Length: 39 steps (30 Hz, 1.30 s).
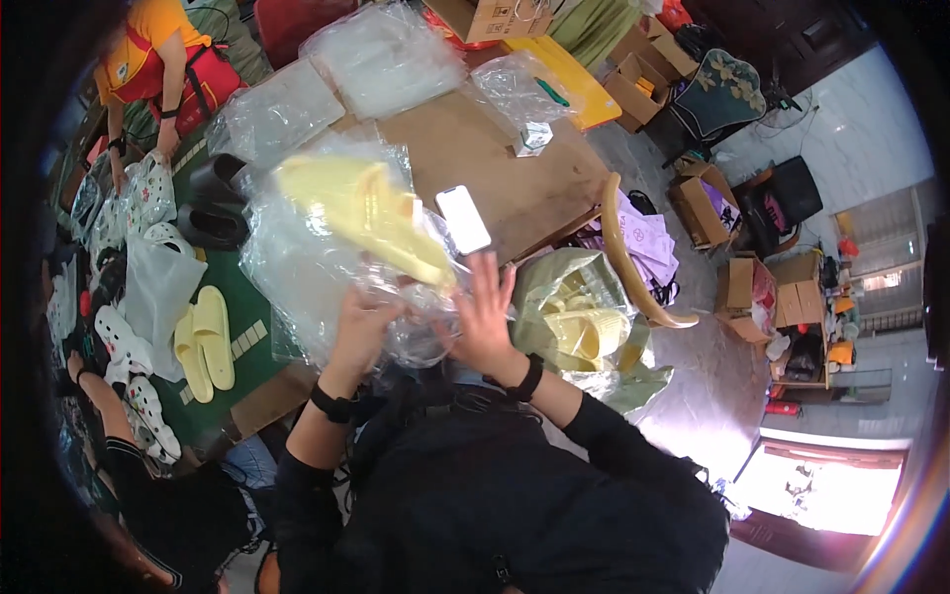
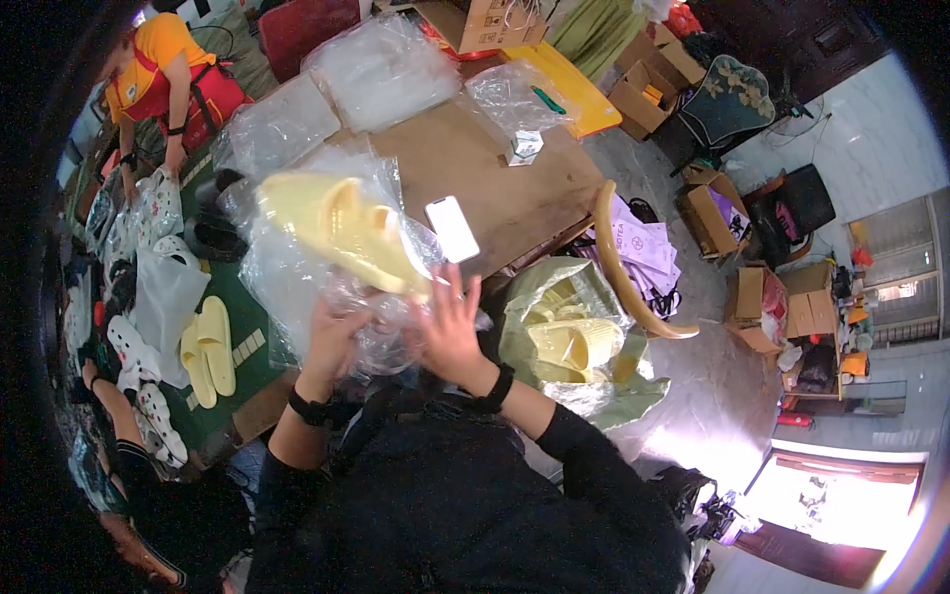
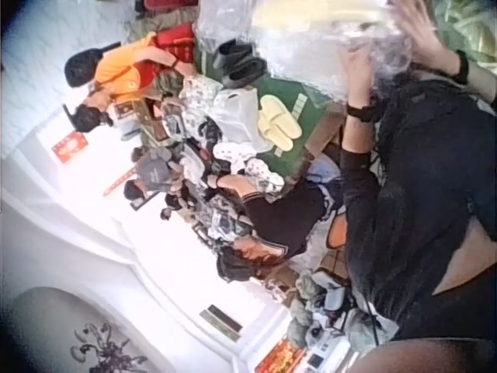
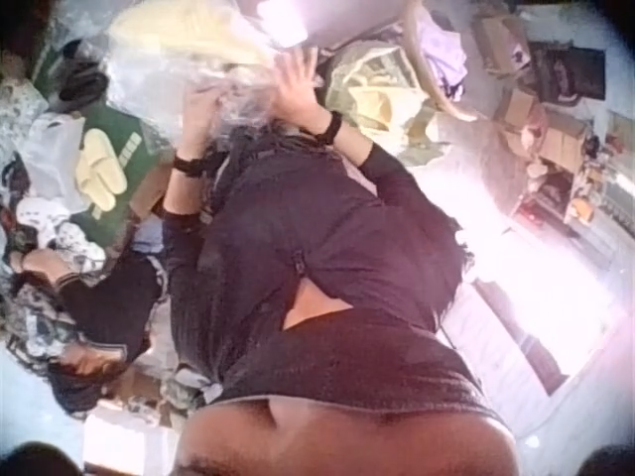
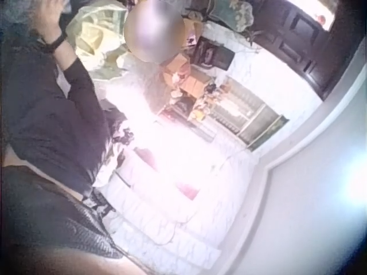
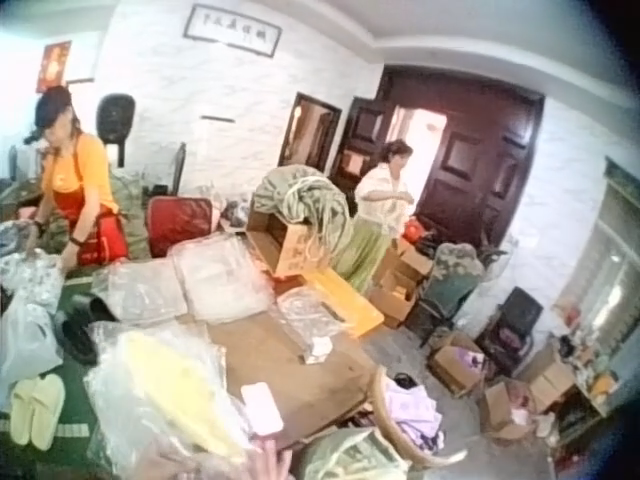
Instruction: Packing various styles of shoes and sandals into plastic bags for shipping.
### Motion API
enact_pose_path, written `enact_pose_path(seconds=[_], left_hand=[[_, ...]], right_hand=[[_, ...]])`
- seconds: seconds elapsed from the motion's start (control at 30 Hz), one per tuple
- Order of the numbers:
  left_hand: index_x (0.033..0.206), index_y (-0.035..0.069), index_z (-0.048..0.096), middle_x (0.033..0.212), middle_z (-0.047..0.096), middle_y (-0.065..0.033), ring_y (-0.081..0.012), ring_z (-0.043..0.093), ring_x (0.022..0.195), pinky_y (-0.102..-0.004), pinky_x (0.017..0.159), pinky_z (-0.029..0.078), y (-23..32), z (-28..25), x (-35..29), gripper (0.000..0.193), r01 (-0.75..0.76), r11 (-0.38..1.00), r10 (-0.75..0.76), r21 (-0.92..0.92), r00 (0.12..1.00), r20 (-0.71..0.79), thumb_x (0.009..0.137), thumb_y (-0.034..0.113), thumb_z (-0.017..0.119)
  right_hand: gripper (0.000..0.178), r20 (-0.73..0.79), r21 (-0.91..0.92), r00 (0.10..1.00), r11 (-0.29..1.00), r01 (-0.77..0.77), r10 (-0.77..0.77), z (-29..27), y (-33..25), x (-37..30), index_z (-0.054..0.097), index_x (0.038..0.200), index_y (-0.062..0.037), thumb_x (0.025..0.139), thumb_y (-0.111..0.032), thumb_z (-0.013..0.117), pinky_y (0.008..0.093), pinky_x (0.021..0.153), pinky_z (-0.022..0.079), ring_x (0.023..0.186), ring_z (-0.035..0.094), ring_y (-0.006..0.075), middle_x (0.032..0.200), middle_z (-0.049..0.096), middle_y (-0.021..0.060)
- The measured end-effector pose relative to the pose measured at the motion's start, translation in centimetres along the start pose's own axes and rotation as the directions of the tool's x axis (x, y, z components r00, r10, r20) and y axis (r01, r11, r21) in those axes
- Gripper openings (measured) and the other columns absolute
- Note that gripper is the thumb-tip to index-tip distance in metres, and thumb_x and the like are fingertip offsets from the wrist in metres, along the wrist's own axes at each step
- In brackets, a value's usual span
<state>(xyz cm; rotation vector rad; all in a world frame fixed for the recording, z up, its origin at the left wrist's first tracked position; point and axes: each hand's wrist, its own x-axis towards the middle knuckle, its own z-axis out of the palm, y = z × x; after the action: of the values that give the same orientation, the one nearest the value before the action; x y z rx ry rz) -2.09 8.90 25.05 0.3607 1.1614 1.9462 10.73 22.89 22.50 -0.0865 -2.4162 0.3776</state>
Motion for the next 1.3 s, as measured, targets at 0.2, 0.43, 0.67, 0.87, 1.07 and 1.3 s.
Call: enact_pose_path(seconds=[0.2, 0.43, 0.67, 0.87, 1.07, 1.3], left_hand=[[0.14, 0.005, 0.018, 0.117, 0.052, -0.0145, -0.0194, 0.058, 0.096, -0.0323, 0.081, 0.051, -5.5, 9.3, 1.0, 0.067, 0.221, 0.959, -0.283, 0.179, 0.784, 0.552, 0.082, -0.008, 0.049], [0.138, 0.005, 0.026, 0.11, 0.051, -0.0114, -0.0191, 0.051, 0.103, -0.0328, 0.085, 0.043, -12.7, 17.3, 2.6, 0.066, 0.141, 0.939, -0.334, 0.313, 0.588, 0.737, 0.083, 0.012, 0.061], [0.137, 0.003, 0.026, 0.12, 0.047, -0.0258, -0.0364, 0.048, 0.11, -0.038, 0.09, 0.041, -19.8, 12.8, 4.6, 0.081, 0.247, -0.045, 0.158, 0.968, 0.959, -0.237, 0.075, 0.037, 0.065], [0.104, -0.003, 0.055, 0.088, 0.06, -0.0281, -0.042, 0.059, 0.087, -0.0449, 0.077, 0.046, -23.9, 9.4, 5.3, 0.042, 0.344, 0.487, -0.393, 0.803, 0.907, -0.15, 0.079, 0.03, 0.053], [0.089, -0.003, 0.054, 0.084, 0.059, -0.0281, -0.0435, 0.058, 0.076, -0.051, 0.069, 0.046, -22.4, 11.2, 3.9, 0.031, -0.023, 0.23, -0.19, 0.973, 0.979, 0.068, 0.084, 0.026, 0.046], [0.078, 0.0, 0.053, 0.069, 0.059, -0.0234, -0.0408, 0.059, 0.065, -0.0519, 0.059, 0.047, -22.1, 10.0, 2.4, 0.027, -0.21, 0.191, -0.034, 0.959, 0.975, 0.22, 0.085, 0.025, 0.047]], right_hand=[[0.074, -0.244, 0.035, 0.935, 0.966, -0.256, 0.257, -5.5, 6.9, -7.4, 0.025, 0.136, -0.0048, 0.076, -0.019, 0.065, 0.0552, 0.105, 0.016, 0.129, 0.029, 0.0394, 0.136, 0.032, 0.026], [0.033, -0.449, 0.25, 0.687, 0.818, -0.517, 0.571, -14.3, 10.6, -16.3, 0.052, 0.112, 0.0025, 0.085, -0.017, 0.058, 0.0393, 0.087, 0.047, 0.104, 0.056, 0.032, 0.116, 0.055, 0.0203], [0.029, -0.018, -0.306, 0.93, 0.884, -0.354, 0.367, -24.3, 10.1, -17.9, 0.058, 0.096, -0.0037, 0.068, 0.002, 0.058, 0.0379, 0.074, 0.049, 0.094, 0.06, 0.0338, 0.111, 0.059, 0.0177], [0.037, 0.322, -0.299, 0.753, 0.816, -0.495, 0.575, -23.5, 7.6, -19.8, 0.058, 0.095, -0.0087, 0.062, 0.009, 0.052, 0.0394, 0.076, 0.048, 0.091, 0.059, 0.0317, 0.108, 0.06, 0.0126], [0.041, 0.29, -0.324, 0.819, 0.856, -0.403, 0.495, -19.2, 8.3, -19.0, 0.055, 0.1, -0.0092, 0.062, 0.006, 0.056, 0.0405, 0.079, 0.048, 0.093, 0.058, 0.0341, 0.111, 0.056, 0.0168], [0.043, 0.492, -0.448, 0.692, 0.835, -0.319, 0.529, -12.2, 9.5, -18.3, 0.052, 0.109, -0.011, 0.067, -0.005, 0.061, 0.0402, 0.083, 0.044, 0.11, 0.047, 0.0301, 0.124, 0.044, 0.0136]])
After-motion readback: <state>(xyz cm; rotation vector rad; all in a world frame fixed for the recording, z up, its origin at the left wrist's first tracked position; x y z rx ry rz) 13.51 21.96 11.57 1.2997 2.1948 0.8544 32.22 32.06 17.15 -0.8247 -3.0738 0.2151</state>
